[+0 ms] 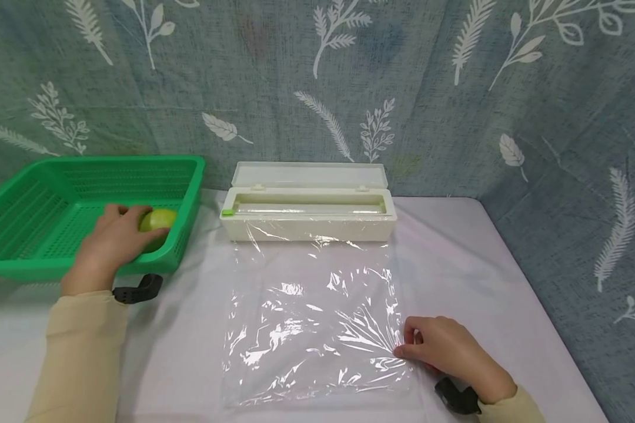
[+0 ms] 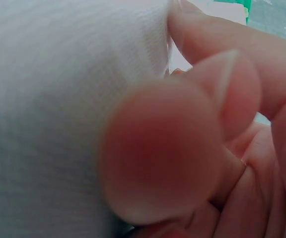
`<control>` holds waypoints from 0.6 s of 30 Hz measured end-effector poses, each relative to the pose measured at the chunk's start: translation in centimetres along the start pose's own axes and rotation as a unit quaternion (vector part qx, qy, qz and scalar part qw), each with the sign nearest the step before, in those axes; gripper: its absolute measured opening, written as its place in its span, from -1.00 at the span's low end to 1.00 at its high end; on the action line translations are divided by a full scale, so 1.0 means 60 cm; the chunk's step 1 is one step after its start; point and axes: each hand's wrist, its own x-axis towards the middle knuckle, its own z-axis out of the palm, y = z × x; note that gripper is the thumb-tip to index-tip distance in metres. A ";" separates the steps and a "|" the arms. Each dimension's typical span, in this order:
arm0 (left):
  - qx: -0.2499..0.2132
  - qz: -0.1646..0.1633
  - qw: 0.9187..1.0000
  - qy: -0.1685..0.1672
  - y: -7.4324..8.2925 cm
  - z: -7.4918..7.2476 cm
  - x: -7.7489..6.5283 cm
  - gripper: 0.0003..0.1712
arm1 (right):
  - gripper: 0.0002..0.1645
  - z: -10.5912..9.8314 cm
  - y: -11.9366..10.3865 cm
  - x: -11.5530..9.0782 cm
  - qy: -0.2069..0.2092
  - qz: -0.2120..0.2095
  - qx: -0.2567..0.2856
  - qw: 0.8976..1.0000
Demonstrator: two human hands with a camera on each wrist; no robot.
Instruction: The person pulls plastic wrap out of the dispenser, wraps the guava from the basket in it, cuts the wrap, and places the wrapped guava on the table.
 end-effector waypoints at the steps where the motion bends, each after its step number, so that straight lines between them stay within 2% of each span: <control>1: 0.002 -0.002 1.000 -0.006 0.000 -0.001 0.000 0.04 | -0.62 0.000 0.000 0.000 -0.001 0.001 0.000 1.000; 5: 0.006 -0.001 1.000 -0.024 -0.001 -0.004 0.000 0.05 | -0.62 -0.001 -0.002 -0.002 -0.001 0.005 -0.003 1.000; 13: 0.010 -0.011 0.999 -0.035 0.001 -0.006 0.003 0.08 | -0.62 -0.002 -0.004 -0.002 0.006 0.003 -0.005 1.000; 18: 0.026 -0.007 0.998 -0.058 -0.001 -0.005 0.005 0.05 | -0.63 -0.001 -0.003 -0.001 0.003 -0.003 -0.002 1.000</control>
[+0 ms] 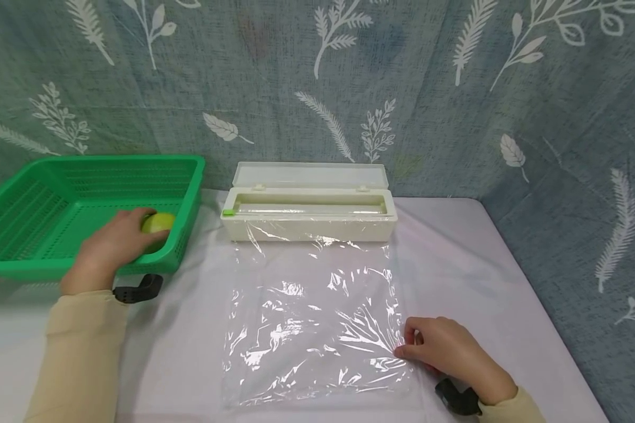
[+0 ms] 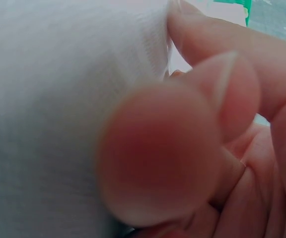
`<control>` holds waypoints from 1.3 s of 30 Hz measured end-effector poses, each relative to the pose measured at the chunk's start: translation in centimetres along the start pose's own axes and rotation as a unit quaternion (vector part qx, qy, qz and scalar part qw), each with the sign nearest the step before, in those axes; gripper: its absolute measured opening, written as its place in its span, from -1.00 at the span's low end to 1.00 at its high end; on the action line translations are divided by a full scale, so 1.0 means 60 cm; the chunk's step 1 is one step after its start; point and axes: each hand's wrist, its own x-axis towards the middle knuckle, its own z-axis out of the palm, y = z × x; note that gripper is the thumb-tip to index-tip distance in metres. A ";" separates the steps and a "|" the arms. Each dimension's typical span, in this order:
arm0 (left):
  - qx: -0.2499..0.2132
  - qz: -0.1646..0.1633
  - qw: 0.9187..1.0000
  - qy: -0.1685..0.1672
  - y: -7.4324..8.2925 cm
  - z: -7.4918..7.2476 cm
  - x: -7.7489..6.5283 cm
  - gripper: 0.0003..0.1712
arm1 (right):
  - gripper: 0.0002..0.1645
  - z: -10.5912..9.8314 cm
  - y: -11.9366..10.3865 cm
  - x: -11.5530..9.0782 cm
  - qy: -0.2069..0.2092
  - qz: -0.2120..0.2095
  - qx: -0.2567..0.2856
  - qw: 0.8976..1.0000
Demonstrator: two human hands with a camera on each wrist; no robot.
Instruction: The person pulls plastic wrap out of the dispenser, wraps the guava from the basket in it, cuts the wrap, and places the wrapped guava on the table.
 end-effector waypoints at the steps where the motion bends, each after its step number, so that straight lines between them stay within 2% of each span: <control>1: 0.002 0.002 1.000 -0.004 0.000 0.000 0.001 0.03 | -0.63 0.000 0.000 0.000 0.001 -0.001 0.000 1.000; 6: -0.005 0.011 1.000 -0.010 0.000 -0.001 -0.001 -0.08 | -0.62 0.001 0.001 0.000 0.002 0.002 0.000 1.000; 13: -0.026 0.014 0.999 -0.034 0.000 -0.003 0.000 -0.03 | -0.60 0.000 0.000 0.000 -0.002 0.012 0.000 1.000; 21: -0.034 0.009 0.999 -0.021 -0.004 -0.001 0.003 -0.02 | -0.60 0.002 0.001 0.001 0.001 0.014 -0.005 1.000; 28: -0.024 0.023 0.999 -0.013 -0.006 0.001 0.000 -0.07 | -0.60 0.001 0.000 0.001 -0.002 0.014 0.000 1.000; 35: -0.030 0.027 0.998 -0.045 -0.006 -0.001 -0.002 -0.04 | -0.61 0.000 -0.003 0.001 0.003 0.014 -0.004 1.000; 39: -0.040 0.024 0.998 -0.047 -0.007 0.000 -0.002 -0.04 | -0.60 0.001 -0.002 0.001 0.002 0.017 -0.004 1.000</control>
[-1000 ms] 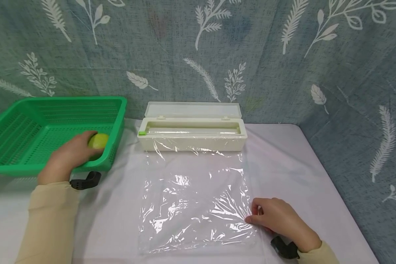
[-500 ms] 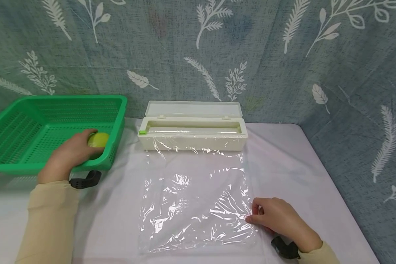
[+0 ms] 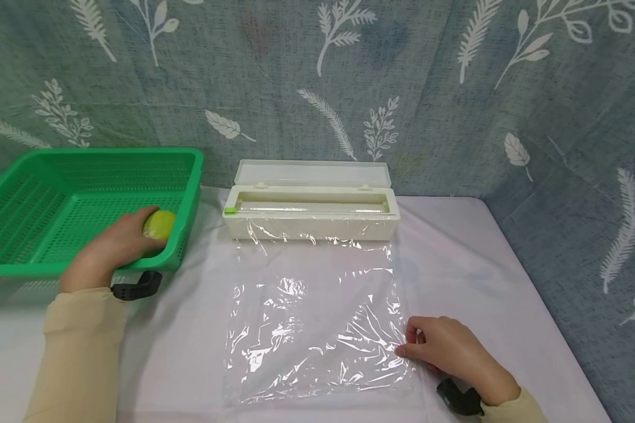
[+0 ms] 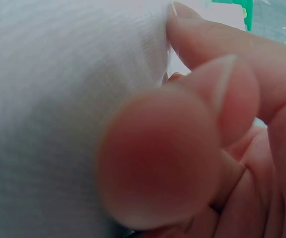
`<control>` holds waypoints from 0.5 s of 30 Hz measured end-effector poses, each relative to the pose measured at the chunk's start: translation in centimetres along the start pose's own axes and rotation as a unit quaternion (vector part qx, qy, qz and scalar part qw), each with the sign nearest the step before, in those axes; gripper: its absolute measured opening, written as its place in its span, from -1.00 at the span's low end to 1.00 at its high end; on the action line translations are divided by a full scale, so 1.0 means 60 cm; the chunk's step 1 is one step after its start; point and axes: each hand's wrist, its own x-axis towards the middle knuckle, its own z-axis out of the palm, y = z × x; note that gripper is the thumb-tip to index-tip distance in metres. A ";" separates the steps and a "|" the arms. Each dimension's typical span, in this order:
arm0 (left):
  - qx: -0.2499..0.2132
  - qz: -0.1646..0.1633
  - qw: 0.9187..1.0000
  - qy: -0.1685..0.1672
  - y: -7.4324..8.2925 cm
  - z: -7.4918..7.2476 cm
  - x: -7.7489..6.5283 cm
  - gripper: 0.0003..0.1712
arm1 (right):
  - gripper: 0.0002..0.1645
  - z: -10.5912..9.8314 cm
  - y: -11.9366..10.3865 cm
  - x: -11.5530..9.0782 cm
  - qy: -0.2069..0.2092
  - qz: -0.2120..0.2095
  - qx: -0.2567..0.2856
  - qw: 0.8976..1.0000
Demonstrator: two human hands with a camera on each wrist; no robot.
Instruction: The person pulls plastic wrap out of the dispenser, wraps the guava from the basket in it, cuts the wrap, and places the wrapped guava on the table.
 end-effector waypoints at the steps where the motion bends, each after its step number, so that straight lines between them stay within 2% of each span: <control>1: -0.001 0.000 1.000 0.003 0.000 0.000 0.000 -0.04 | -0.60 0.000 0.000 0.000 0.000 -0.001 -0.001 1.000; 8: -0.010 0.000 1.000 0.014 0.000 0.001 0.002 -0.04 | -0.60 0.000 0.000 0.001 -0.003 0.003 0.003 1.000; 15: -0.006 0.000 0.999 0.049 -0.003 0.002 0.005 -0.08 | -0.60 -0.001 -0.001 0.000 -0.008 0.004 0.008 1.000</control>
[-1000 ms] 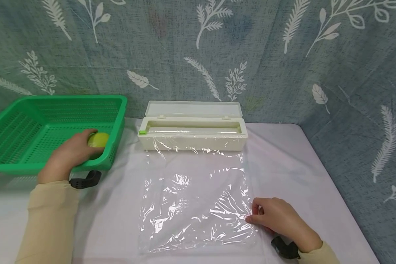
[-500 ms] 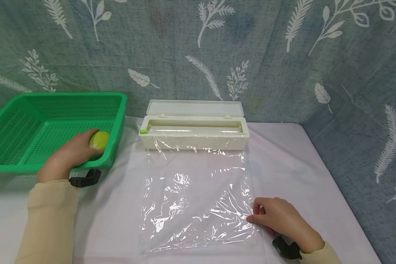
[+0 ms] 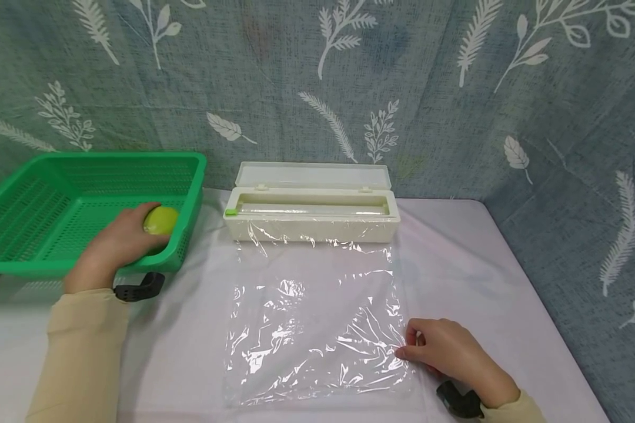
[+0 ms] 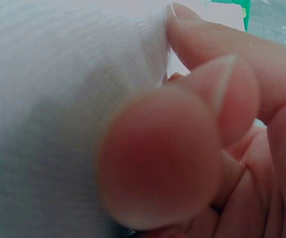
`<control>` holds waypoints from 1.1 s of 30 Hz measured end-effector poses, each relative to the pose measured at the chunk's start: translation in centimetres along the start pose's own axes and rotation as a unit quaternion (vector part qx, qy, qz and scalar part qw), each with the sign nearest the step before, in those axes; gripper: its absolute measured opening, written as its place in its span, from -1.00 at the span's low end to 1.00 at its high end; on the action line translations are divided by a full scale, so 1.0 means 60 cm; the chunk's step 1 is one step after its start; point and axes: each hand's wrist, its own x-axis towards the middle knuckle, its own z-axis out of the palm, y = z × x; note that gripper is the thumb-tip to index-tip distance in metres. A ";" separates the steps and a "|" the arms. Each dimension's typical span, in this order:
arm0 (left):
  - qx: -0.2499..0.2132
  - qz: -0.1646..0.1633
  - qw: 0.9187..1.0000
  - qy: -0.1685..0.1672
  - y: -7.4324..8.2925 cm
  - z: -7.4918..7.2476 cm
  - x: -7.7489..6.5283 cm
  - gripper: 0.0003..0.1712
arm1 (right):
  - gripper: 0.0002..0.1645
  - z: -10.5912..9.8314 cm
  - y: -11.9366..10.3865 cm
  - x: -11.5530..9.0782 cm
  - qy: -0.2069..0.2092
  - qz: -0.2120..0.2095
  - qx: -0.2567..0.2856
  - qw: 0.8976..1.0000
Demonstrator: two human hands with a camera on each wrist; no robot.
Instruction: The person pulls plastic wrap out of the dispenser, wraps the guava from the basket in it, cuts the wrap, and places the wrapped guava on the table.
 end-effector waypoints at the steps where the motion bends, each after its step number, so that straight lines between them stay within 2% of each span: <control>1: 0.001 0.001 1.000 0.004 0.000 0.000 0.000 -0.09 | -0.60 0.000 0.000 0.000 0.000 0.000 0.000 1.000; 4: 0.003 0.003 1.000 0.003 0.001 -0.001 -0.001 -0.10 | -0.59 0.000 -0.001 0.000 0.001 0.003 0.000 1.000; 9: 0.011 0.000 1.000 -0.018 0.005 -0.002 -0.001 -0.06 | -0.58 0.000 -0.001 0.000 -0.001 0.014 0.001 1.000; 20: 0.023 0.001 1.000 -0.009 0.006 -0.002 -0.002 -0.09 | -0.60 0.001 0.001 -0.002 0.006 0.000 -0.007 1.000; 27: 0.023 0.006 0.999 -0.037 0.008 -0.004 0.002 -0.03 | -0.62 0.000 0.004 -0.003 0.014 -0.009 -0.014 1.000; 33: 0.040 -0.008 0.999 -0.015 0.011 -0.007 -0.003 -0.07 | -0.61 0.001 0.005 -0.002 0.011 -0.007 -0.009 1.000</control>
